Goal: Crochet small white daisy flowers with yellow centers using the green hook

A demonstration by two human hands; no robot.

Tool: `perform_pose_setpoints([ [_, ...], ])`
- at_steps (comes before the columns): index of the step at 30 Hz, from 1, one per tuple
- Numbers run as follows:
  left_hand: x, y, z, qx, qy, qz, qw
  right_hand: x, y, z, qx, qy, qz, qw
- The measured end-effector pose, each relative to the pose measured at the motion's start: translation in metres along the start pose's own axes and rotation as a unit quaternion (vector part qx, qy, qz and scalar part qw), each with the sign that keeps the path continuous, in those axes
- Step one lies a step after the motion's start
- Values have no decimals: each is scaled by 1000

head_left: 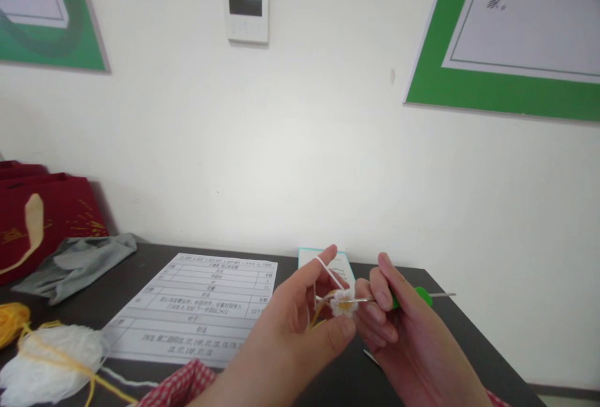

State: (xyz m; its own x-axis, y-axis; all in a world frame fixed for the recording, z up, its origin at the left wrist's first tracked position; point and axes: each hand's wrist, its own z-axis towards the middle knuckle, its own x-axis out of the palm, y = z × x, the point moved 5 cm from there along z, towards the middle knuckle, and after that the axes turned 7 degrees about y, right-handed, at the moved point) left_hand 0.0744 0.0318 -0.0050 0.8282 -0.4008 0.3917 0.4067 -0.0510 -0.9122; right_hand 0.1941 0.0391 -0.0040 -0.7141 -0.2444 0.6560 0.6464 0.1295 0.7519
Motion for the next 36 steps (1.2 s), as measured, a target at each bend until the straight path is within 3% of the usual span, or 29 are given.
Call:
perform_pose_setpoints([
  [7, -9, 0, 2, 67, -23, 45, 996, 0, -5, 0, 33, -4, 30, 999],
  [16, 0, 3, 2, 10, -31, 33, 999, -2, -8, -4, 23, 7, 36, 999],
  [23, 4, 1, 3, -32, -35, 24, 999, -2, -6, -3, -31, -43, 1, 999],
  [27, 5, 2, 5, -36, -26, 19, 999, -5, 1, -5, -99, -73, -20, 992],
  [36, 3, 15, 9, -78, 9, -57, 995, -9, 1, -2, -184, -100, -71, 975],
])
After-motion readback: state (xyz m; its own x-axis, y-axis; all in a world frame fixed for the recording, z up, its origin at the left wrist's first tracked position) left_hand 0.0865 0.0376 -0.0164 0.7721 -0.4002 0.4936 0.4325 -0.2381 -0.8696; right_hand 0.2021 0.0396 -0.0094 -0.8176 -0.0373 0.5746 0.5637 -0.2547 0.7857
